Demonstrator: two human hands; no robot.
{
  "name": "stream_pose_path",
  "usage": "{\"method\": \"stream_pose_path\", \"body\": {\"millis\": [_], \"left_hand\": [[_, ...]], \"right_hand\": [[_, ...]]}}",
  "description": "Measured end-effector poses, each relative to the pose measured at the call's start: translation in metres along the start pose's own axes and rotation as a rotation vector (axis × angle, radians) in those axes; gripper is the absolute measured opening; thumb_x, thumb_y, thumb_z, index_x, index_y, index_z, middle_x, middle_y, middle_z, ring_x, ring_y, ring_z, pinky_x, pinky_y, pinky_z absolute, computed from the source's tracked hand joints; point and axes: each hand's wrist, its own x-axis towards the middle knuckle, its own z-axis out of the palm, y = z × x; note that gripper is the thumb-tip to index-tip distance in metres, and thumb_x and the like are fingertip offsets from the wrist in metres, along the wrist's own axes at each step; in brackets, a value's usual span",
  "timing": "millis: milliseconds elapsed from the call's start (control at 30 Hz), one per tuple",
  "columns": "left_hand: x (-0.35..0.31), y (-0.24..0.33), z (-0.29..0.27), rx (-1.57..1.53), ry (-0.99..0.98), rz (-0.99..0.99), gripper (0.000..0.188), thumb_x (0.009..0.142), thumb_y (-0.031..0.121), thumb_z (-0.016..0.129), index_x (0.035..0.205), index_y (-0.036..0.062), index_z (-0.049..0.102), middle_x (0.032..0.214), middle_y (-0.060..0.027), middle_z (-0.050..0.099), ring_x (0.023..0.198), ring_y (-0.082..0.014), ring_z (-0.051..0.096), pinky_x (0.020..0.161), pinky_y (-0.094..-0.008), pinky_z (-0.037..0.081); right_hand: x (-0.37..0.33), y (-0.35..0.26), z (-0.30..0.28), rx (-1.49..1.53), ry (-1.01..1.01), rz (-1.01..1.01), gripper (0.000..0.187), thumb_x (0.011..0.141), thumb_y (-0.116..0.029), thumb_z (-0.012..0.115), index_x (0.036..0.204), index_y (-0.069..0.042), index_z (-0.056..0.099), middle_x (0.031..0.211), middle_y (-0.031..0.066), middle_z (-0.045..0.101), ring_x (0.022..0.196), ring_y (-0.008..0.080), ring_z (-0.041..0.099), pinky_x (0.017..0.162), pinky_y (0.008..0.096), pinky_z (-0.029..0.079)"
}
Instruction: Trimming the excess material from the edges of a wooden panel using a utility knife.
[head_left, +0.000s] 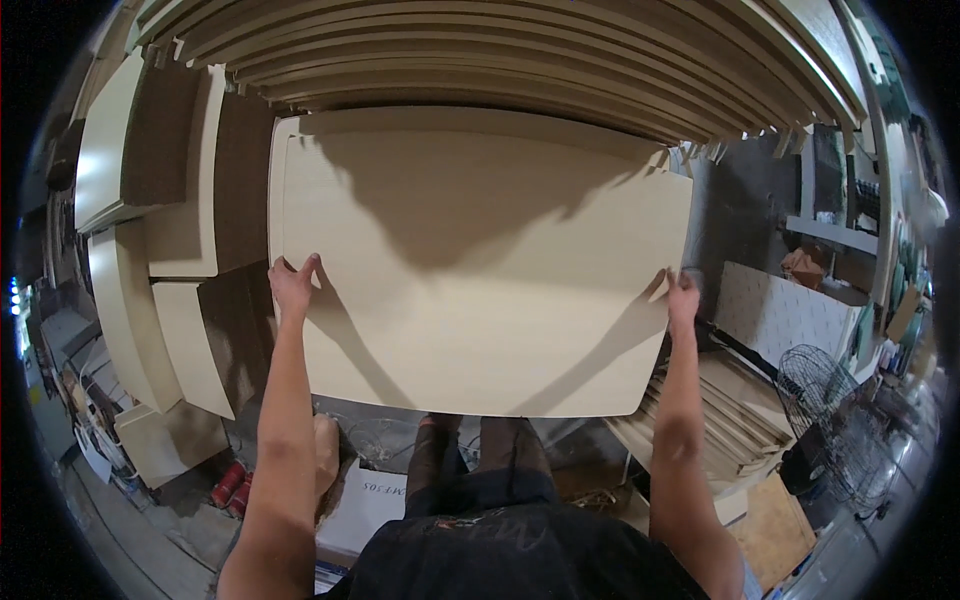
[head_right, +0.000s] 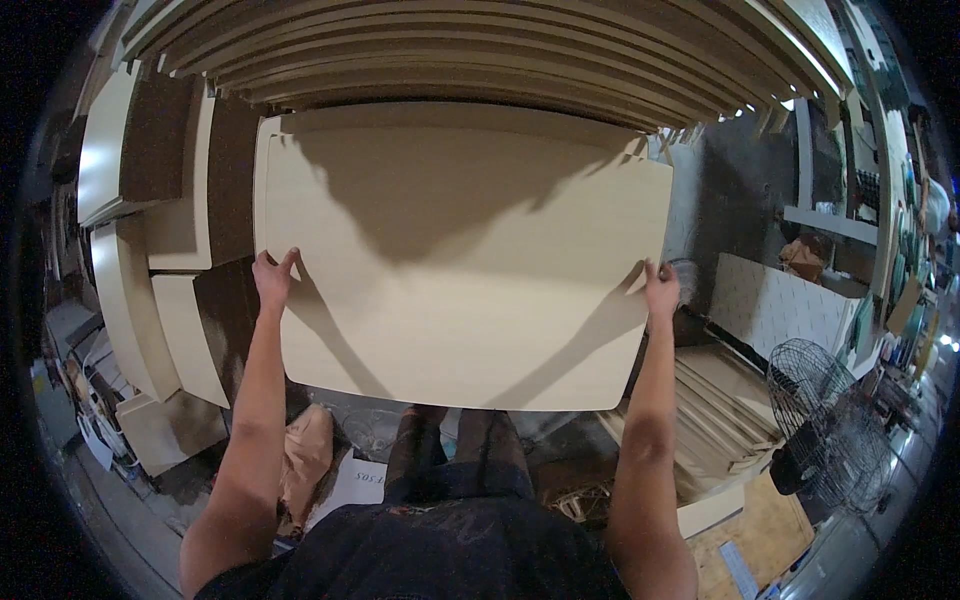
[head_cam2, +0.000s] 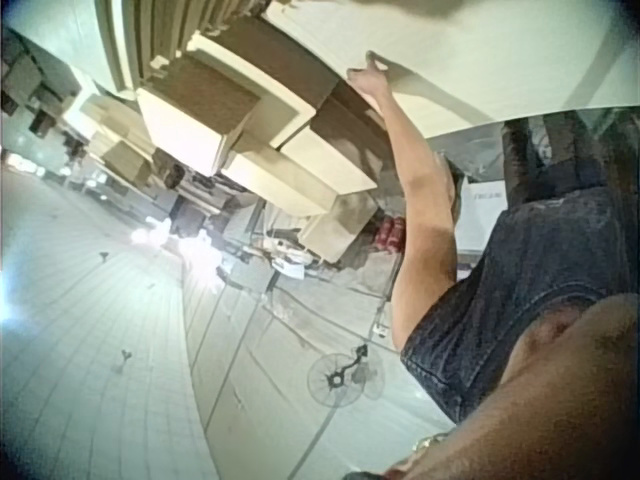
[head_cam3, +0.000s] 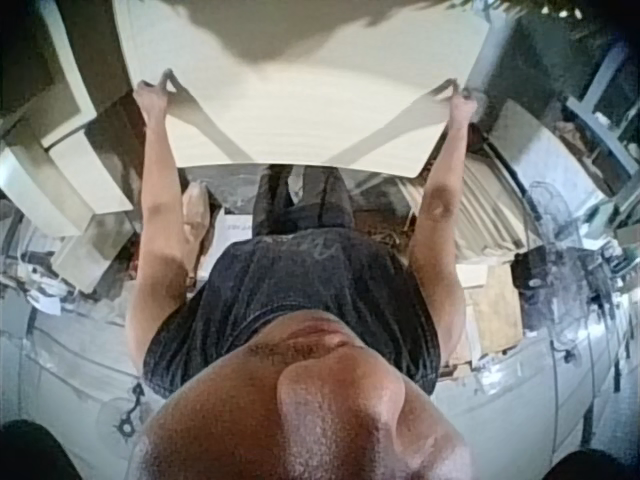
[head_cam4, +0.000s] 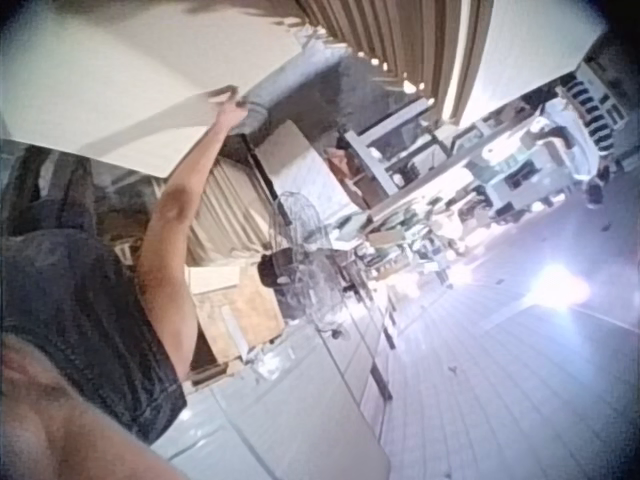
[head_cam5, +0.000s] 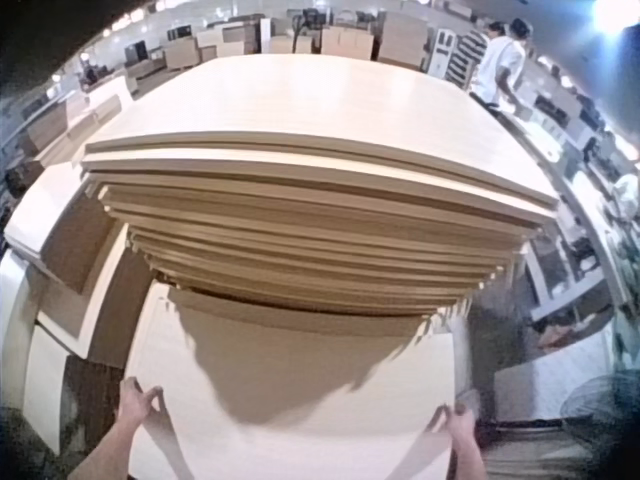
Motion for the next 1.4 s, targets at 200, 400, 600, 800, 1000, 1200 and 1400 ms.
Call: {"method": "stream_pose_path", "body": {"millis": [200,400,600,800,1000,1200,1400], "left_hand": [[0.010,0.013,0.002,0.079,-0.260,-0.139,0.072,0.071,0.047,0.071,0.114,-0.0064,0.049,0.107,-0.0236,0.049,0.101,-0.0378,0.049,0.087,-0.0421,0.041],[0.008,0.003,-0.004,0.138,-0.176,-0.084,0.073,0.071,0.049,0.071,0.113,-0.0070,0.050,0.106,-0.0240,0.050,0.101,-0.0378,0.049,0.087,-0.0423,0.041],[0.011,0.009,-0.006,0.071,-0.291,-0.143,0.074,0.071,0.050,0.071,0.113,-0.0069,0.050,0.107,-0.0235,0.050,0.101,-0.0370,0.049,0.088,-0.0419,0.040],[0.006,0.013,-0.008,0.035,-0.202,-0.092,0.066,0.070,0.048,0.072,0.105,-0.0058,0.053,0.100,-0.0216,0.051,0.093,-0.0352,0.049,0.084,-0.0418,0.041],[0.003,0.011,-0.020,0.106,-0.149,-0.057,0.064,0.071,0.047,0.072,0.103,-0.0059,0.054,0.097,-0.0223,0.051,0.094,-0.0349,0.049,0.084,-0.0418,0.040],[0.002,0.015,-0.011,0.068,-0.154,-0.048,0.062,0.071,0.046,0.072,0.099,-0.0067,0.054,0.091,-0.0215,0.051,0.089,-0.0349,0.048,0.079,-0.0427,0.040],[0.004,0.015,-0.017,0.037,-0.128,-0.057,0.064,0.072,0.045,0.072,0.098,-0.0096,0.053,0.090,-0.0204,0.050,0.088,-0.0336,0.047,0.080,-0.0412,0.039]], "right_hand": [[0.129,-0.045,-0.008,0.394,-0.170,-0.244,0.065,0.085,-0.032,0.063,0.136,-0.004,0.033,0.116,0.0146,0.054,0.096,0.0179,0.055,0.075,0.0284,0.046],[0.171,-0.101,0.021,0.337,-0.228,-0.323,0.050,0.086,-0.027,0.060,0.129,-0.005,0.047,0.115,0.0126,0.058,0.096,0.0175,0.056,0.083,0.0269,0.043],[0.192,-0.076,0.026,0.415,-0.095,-0.329,0.027,0.087,-0.011,0.054,0.110,-0.001,0.062,0.099,0.0062,0.064,0.089,0.0138,0.057,0.079,0.0252,0.044],[0.182,-0.077,0.028,0.512,-0.116,-0.307,0.025,0.087,-0.011,0.055,0.108,0.000,0.063,0.097,0.0048,0.064,0.086,0.0116,0.057,0.075,0.0228,0.044],[0.140,-0.108,0.024,0.658,-0.226,-0.228,0.035,0.084,-0.008,0.055,0.119,0.000,0.055,0.109,0.0056,0.060,0.096,0.0118,0.054,0.083,0.0229,0.041],[0.136,-0.086,0.018,0.838,-0.314,-0.234,0.048,0.082,-0.004,0.060,0.128,-0.003,0.047,0.107,0.0049,0.058,0.093,0.0123,0.054,0.080,0.0245,0.042],[0.130,-0.100,0.020,0.773,-0.344,-0.177,0.049,0.081,-0.004,0.060,0.128,-0.004,0.047,0.104,0.0062,0.058,0.088,0.0129,0.054,0.077,0.0247,0.043]]}}
